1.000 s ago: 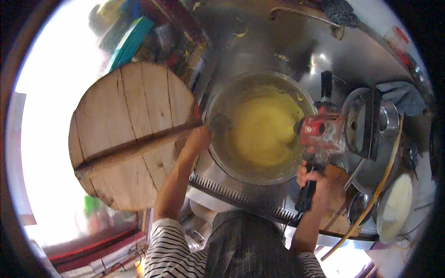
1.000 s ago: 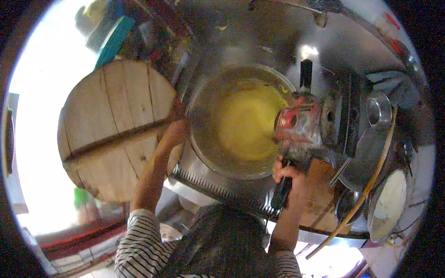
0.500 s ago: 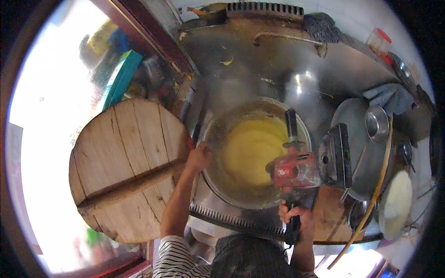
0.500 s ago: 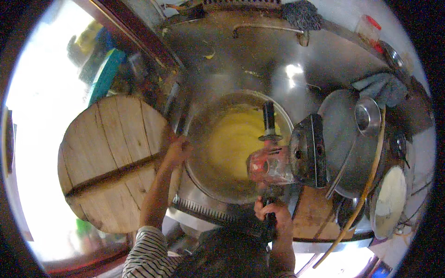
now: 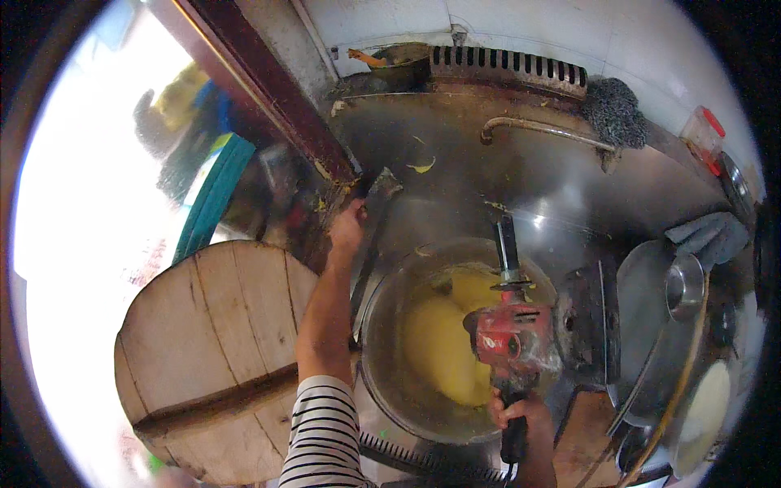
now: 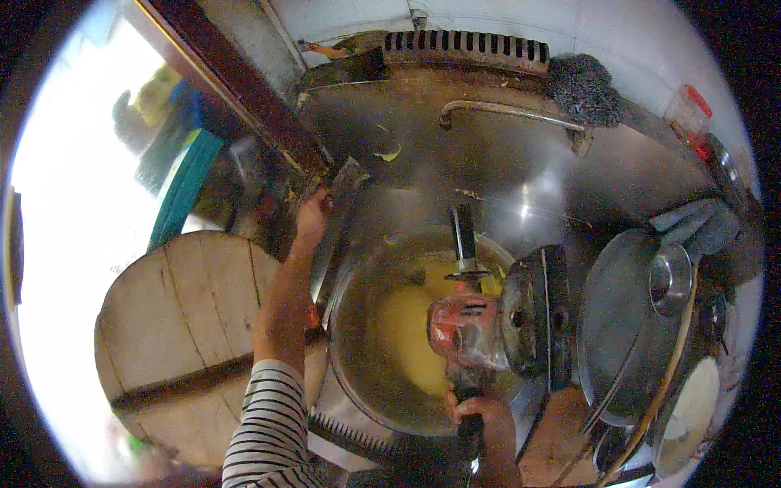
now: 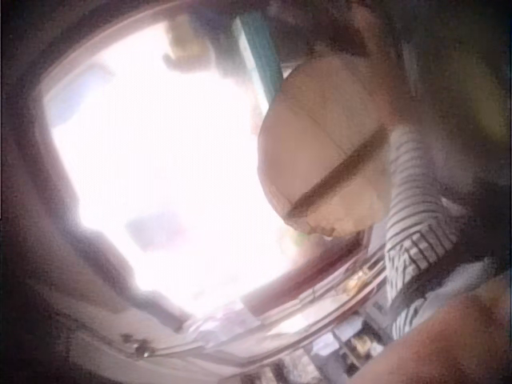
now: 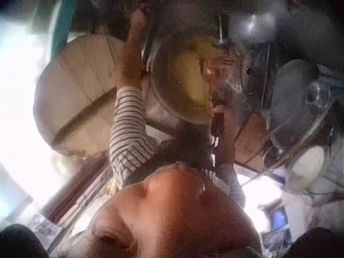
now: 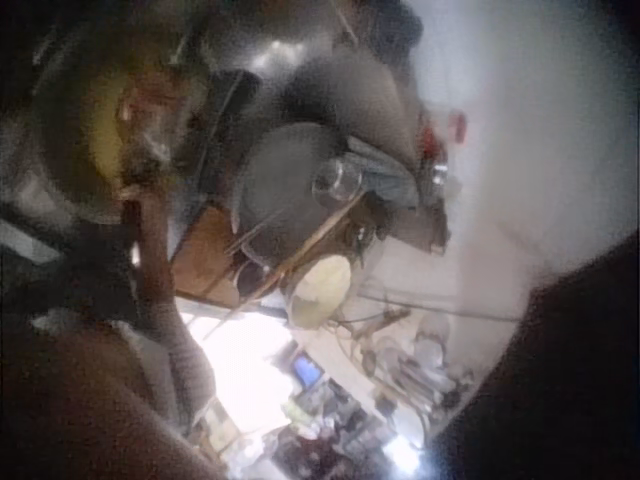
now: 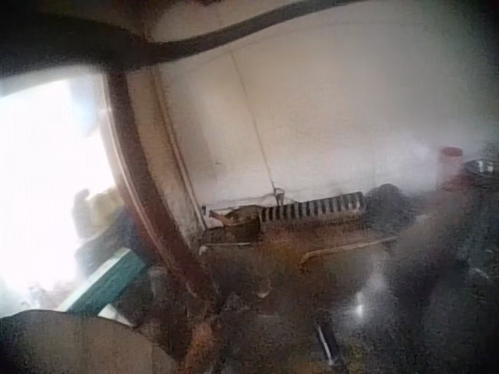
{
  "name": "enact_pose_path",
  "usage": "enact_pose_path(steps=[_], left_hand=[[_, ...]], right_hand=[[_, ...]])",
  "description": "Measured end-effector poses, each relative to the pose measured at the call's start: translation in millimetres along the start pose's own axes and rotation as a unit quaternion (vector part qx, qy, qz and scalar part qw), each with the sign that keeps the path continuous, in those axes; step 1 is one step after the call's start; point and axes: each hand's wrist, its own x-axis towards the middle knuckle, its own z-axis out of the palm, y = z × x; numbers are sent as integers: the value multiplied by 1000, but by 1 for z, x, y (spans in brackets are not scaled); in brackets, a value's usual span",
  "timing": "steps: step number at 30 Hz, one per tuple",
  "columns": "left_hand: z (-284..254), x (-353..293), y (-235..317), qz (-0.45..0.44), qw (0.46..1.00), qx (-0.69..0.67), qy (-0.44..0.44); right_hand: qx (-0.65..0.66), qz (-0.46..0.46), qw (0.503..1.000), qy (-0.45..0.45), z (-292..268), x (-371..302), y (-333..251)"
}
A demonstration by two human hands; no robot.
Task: The person uses a red power drill with a mixing attachment to blend a yellow dough-like substance in a large metal bowl. They frequently stop to scrape the sides of the bowl and the drill bit with a spatula to ensure even mixing.
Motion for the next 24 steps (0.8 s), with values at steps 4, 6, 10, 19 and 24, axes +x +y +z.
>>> enact_pose_path(steps=[4, 6, 10, 19, 24], left_hand=[[-7, -19, 37, 225, 917, 242, 223], [-2, -35, 49, 250, 916, 230, 215], [-2, -64, 55, 186, 963, 163, 110], [12, -60, 20, 114, 978, 145, 96], [27, -11, 28, -81, 995, 49, 38]], right_hand=[[25, 2, 1000, -9, -21, 2, -11], [30, 8, 999, -27, -33, 2, -14], [49, 9, 998, -39, -43, 1, -19], [64, -1, 998, -6, -60, -31, -1], [15, 45, 999, -10, -67, -53, -14]])
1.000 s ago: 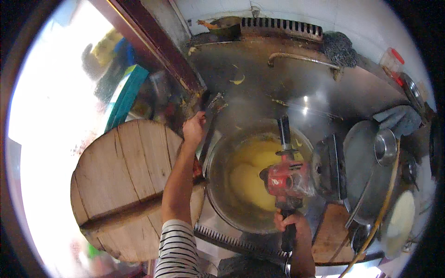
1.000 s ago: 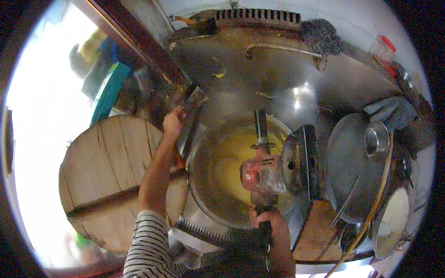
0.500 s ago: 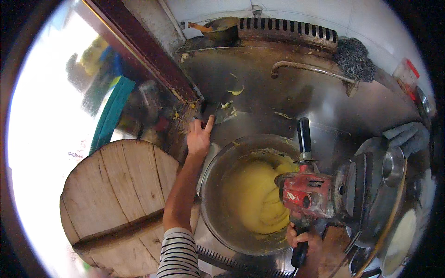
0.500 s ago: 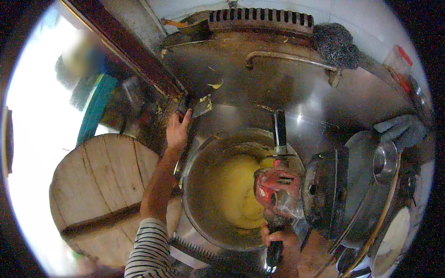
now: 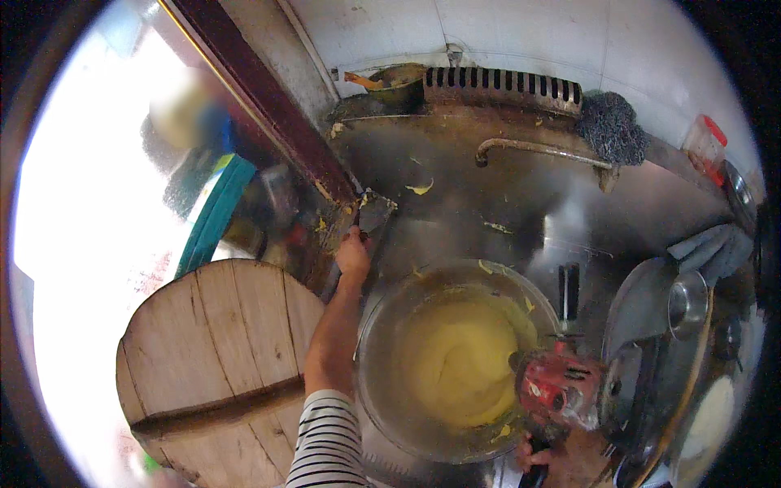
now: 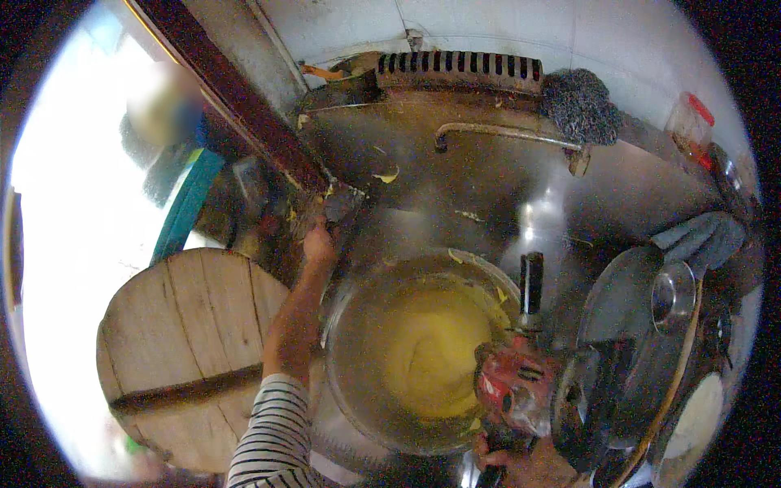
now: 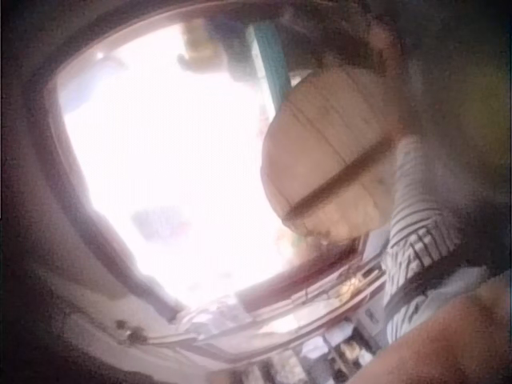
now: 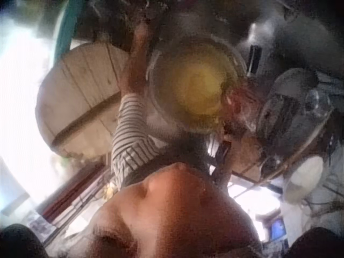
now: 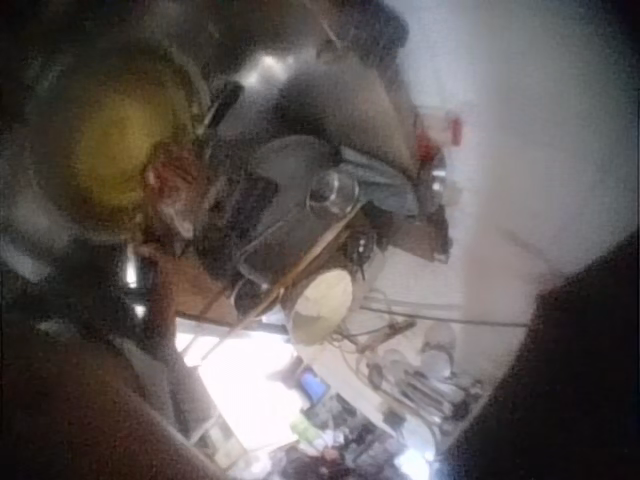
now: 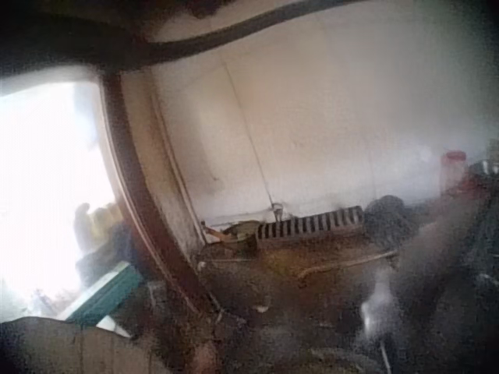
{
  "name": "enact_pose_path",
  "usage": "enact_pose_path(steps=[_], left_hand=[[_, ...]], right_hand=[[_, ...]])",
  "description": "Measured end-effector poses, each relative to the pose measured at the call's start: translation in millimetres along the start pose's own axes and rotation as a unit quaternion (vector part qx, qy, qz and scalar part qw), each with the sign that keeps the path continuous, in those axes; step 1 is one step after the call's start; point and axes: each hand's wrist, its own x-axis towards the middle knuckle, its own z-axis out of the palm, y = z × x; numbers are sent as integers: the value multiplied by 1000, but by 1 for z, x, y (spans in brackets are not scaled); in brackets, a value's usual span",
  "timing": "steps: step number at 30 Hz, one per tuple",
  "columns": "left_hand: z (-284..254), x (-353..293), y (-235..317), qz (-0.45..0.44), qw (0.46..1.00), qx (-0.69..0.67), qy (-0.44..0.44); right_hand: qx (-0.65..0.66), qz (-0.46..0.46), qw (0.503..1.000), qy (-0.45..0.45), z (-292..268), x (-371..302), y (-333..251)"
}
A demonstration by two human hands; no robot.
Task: The person uses a red power drill with a mixing attachment to blend a yellow dough-like substance in a large metal bowl. They frequently stop to scrape the sides of the bowl and the drill bit with a spatula to ensure even mixing.
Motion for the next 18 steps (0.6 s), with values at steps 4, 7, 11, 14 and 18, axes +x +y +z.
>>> enact_pose_path(steps=[4, 7, 11, 14, 18], left_hand=[[29, 47, 2, -24, 998, -32, -41], [56, 58, -5, 45, 999, -23, 3], [63, 74, -7, 153, 969, -194, -2], [68, 61, 11, 150, 943, -293, -50], [69, 58, 32, 159, 922, -348, -64]], right_hand=[[-12, 9, 999, 47, 4, -5, -13], [-9, 11, 997, 71, 10, 3, -14], [-9, 10, 997, 82, 10, 5, -15], [-8, 8, 996, 85, 12, 9, -16], [-10, 13, 997, 82, 18, 14, -8]])
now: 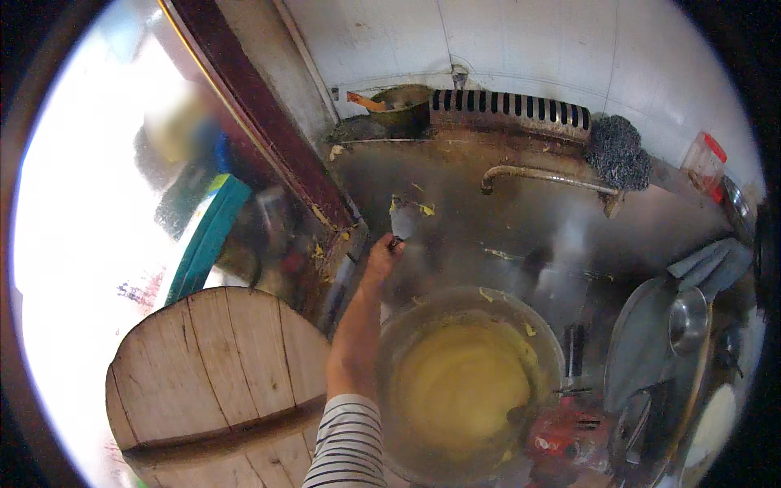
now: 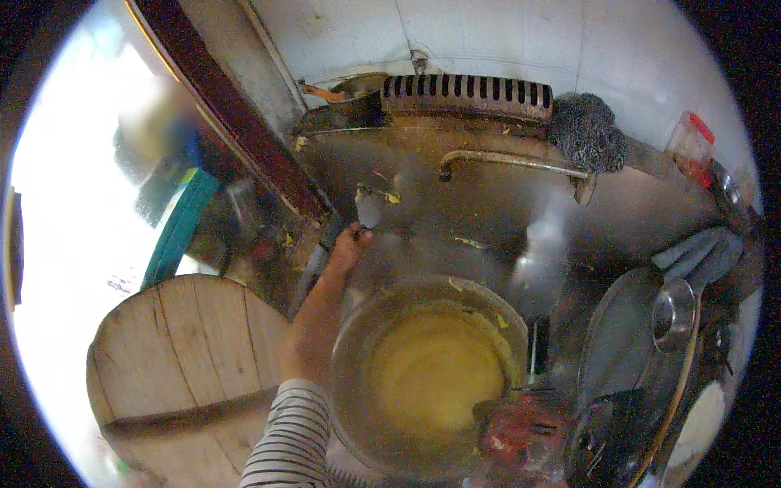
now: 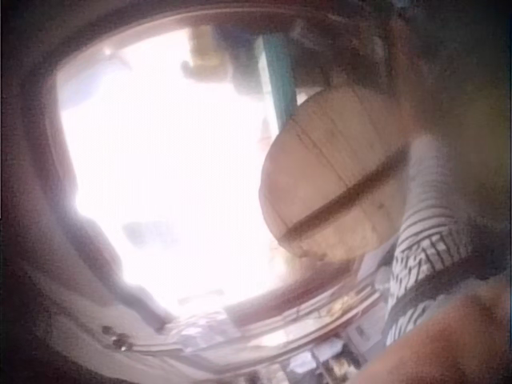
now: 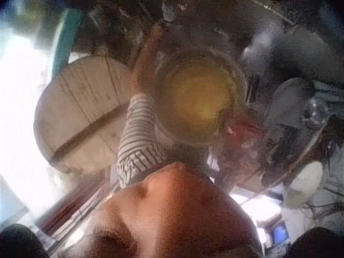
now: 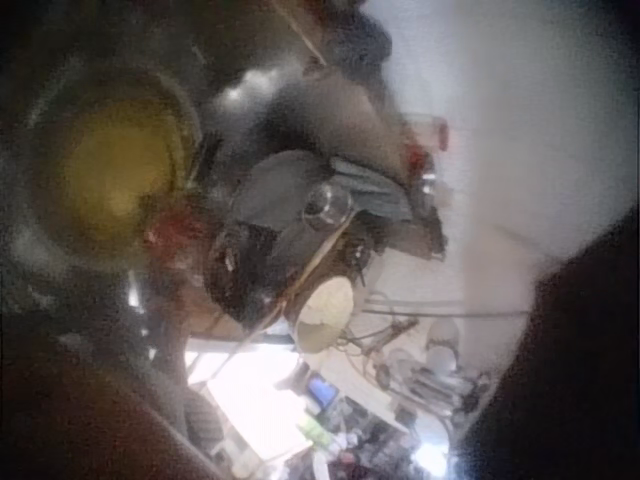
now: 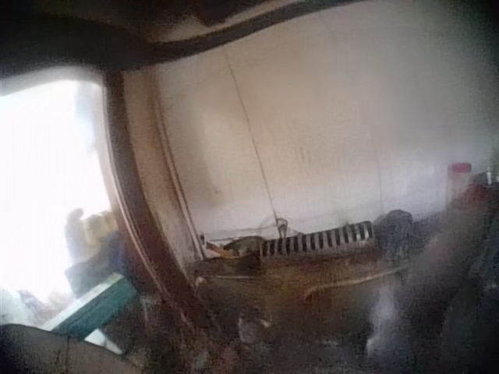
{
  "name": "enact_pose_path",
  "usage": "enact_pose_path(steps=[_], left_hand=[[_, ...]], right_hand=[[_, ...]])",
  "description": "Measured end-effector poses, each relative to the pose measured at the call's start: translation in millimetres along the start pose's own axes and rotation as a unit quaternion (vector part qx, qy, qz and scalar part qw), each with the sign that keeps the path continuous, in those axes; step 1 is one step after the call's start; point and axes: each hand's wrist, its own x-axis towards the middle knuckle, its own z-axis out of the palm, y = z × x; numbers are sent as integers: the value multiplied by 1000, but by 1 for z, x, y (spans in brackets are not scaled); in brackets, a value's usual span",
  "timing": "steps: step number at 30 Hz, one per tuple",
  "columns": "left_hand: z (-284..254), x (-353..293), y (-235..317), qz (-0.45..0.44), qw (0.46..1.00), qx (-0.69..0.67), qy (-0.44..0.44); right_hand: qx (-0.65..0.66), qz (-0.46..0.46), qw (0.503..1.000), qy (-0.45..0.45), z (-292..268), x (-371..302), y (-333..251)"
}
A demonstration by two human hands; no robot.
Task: The person uses a red power drill with a mixing attachment to blend a yellow dough-like substance in a large metal bowl. They frequently stop to scrape the sides of the bowl and the drill bit with a spatula to ensure even mixing.
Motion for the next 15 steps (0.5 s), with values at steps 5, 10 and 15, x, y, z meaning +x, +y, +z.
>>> enact_pose_path(steps=[5, 10, 15], left_hand=[[-6, 19, 41, -46, 972, -232, -18], [-40, -26, 96, 40, 983, -179, 14], [-60, -108, 119, 64, 978, -182, 78]], right_hand=[[0, -2, 1000, -13, 8, 1, 6], [11, -7, 1000, -15, 10, 0, 16], [19, -16, 1000, -17, 12, -14, 30]])
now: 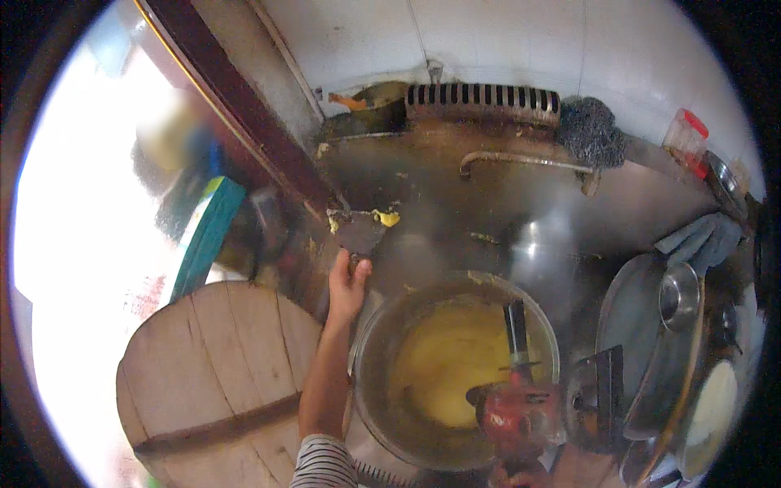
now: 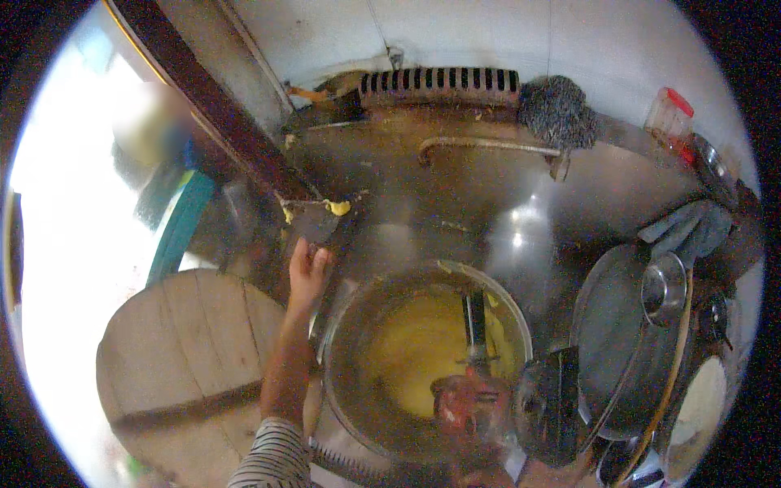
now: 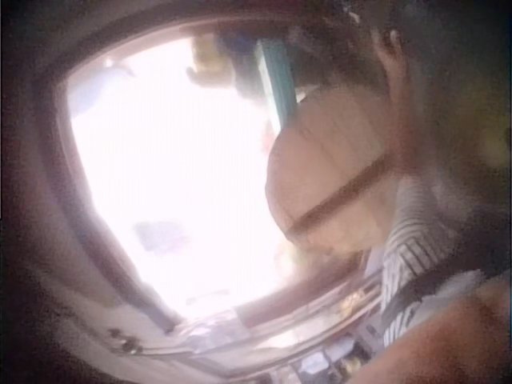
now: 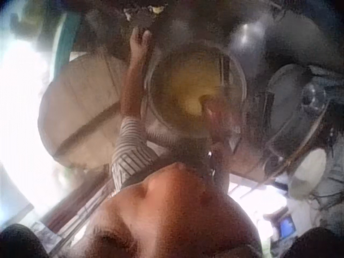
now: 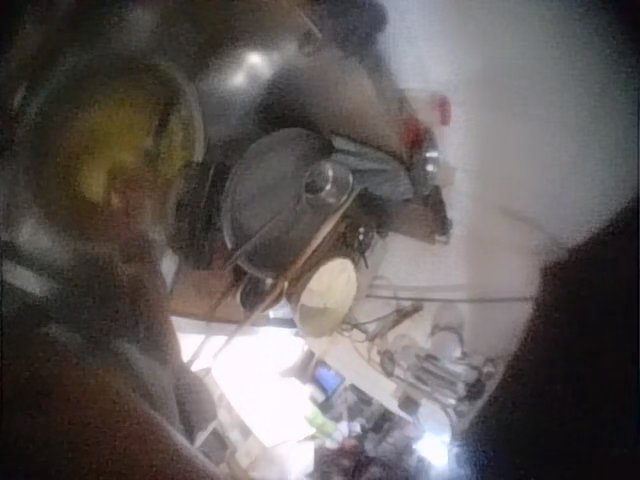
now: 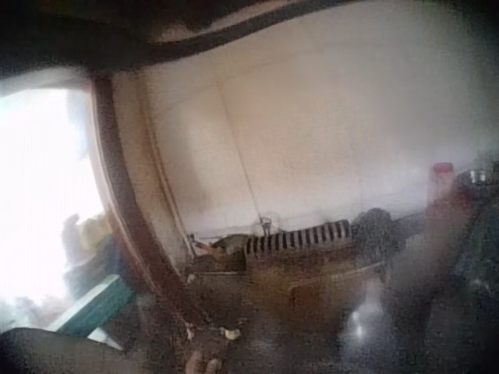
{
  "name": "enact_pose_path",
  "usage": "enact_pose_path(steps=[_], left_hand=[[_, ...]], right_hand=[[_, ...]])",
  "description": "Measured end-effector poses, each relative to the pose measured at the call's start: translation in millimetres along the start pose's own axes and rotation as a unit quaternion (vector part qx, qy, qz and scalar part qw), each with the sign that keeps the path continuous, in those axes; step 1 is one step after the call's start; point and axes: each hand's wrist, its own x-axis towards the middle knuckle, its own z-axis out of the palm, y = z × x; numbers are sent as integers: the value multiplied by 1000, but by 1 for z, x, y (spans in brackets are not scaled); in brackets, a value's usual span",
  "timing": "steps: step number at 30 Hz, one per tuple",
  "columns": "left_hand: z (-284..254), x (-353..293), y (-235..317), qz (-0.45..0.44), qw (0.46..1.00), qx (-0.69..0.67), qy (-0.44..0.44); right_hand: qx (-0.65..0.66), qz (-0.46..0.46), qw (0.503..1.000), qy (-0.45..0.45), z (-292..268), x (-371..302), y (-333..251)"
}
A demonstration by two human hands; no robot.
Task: The person uses a red power drill with a mixing attachment to blend a yellow dough-like substance in a large metal bowl. They frequently stop to scrape the sides of the bowl and the drill bit with a spatula to ensure even mixing.
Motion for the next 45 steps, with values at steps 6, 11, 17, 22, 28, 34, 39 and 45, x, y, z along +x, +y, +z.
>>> enact_pose_path(steps=[6, 11, 17, 22, 28, 34, 39, 45], left_hand=[[-32, -109, -13, -56, 654, 618, -433], [-50, -151, -19, -95, 777, 522, -338], [-50, -133, -51, -284, 913, 276, -97], [-30, -116, -94, -139, 901, 356, -207], [-22, -126, -26, -180, 823, 360, -402], [-27, -141, -12, -251, 898, 311, -184], [-23, -86, -103, -431, 818, 374, -78], [1, -138, -90, -96, 800, 465, -367]], right_hand=[[-64, -50, 990, -114, 8, 23, 12], [2, -52, 995, -80, -5, 33, 15], [57, -55, 993, -87, 0, 45, 6], [66, -84, 993, -49, 8, 42, 1], [117, -43, 992, -20, -14, 40, 3], [13, -141, 988, -66, -28, 26, 12], [17, -166, 986, -30, -19, 6, 18], [13, -160, 987, -9, -27, -23, 28]])
